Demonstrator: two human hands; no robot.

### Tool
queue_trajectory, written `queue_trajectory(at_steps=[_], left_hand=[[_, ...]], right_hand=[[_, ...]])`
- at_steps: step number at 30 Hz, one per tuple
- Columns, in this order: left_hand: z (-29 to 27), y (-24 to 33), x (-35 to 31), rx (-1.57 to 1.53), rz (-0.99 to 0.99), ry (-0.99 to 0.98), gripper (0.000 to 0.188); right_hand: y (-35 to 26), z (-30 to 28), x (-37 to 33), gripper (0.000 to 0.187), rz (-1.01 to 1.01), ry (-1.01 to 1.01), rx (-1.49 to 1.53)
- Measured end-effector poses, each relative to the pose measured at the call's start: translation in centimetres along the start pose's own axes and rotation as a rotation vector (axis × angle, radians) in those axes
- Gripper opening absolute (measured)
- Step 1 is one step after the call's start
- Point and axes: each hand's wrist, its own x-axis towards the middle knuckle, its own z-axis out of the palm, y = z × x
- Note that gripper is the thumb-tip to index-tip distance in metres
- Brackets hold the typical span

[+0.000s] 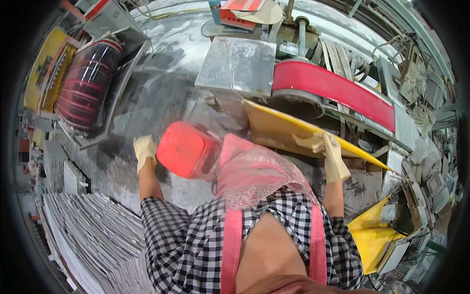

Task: The person repeatedly places square tiles onto a yellow conveyor and pushes them against a rotating red polishing wheel. They handle the tiles one at a time, flip them, and move them between the conveyor and a nearby stack.

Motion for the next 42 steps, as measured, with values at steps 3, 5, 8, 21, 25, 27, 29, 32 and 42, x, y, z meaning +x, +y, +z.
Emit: queue_trajectory(at_steps=[3, 5, 8, 21, 25, 27, 29, 32, 42], left_hand=[[-0.4, 5.2, 10.2, -0.336, 0.131, 0.422, 0.027], [-0.2, 9.7, 16.0, -0.460, 0.317, 0.506, 0.026], [0.3, 16.0, 20.8, -0.715, 0.302, 0.313, 0.027], [0.9, 20.8, 17.4, -1.121, -0.083, -0.015, 0.030], [-0.5, 17.9, 9.4, -1.169, -0.229, 0.060, 0.034], [-1.1, 16.9, 5.8, -1.211, -0.419, 0.012, 0.036], [-1.3, 16.6, 2.8, -1.236, -0.525, 0.008, 0.037], [-1.5, 16.8, 0.1, -1.271, -0.609, 0.042, 0.037], [-3.8, 18.3, 2.0, -1.280, -0.546, 0.052, 0.033]], right_hand=[[-2.1, 0.8, 1.2, 0.040, -0.053, 0.112, -0.038], [-3.8, 2.4, 2.2, 0.042, -0.051, 0.142, -0.030], [-6.0, 5.5, 3.1, 0.042, 0.015, 0.194, -0.116], [-6.7, 6.5, 5.2, 0.041, 0.009, 0.253, -0.102], [-5.9, 6.3, 7.7, 0.040, -0.005, 0.132, -0.040], [-5.7, 7.0, 8.9, 0.041, 0.030, 0.032, -0.058], [-6.0, 8.0, 9.8, 0.042, 0.035, -0.044, -0.060], [-6.7, 9.7, 10.6, 0.042, 0.030, -0.072, -0.098], [-8.7, 10.9, 12.8, 0.043, 0.036, -0.153, -0.096]])
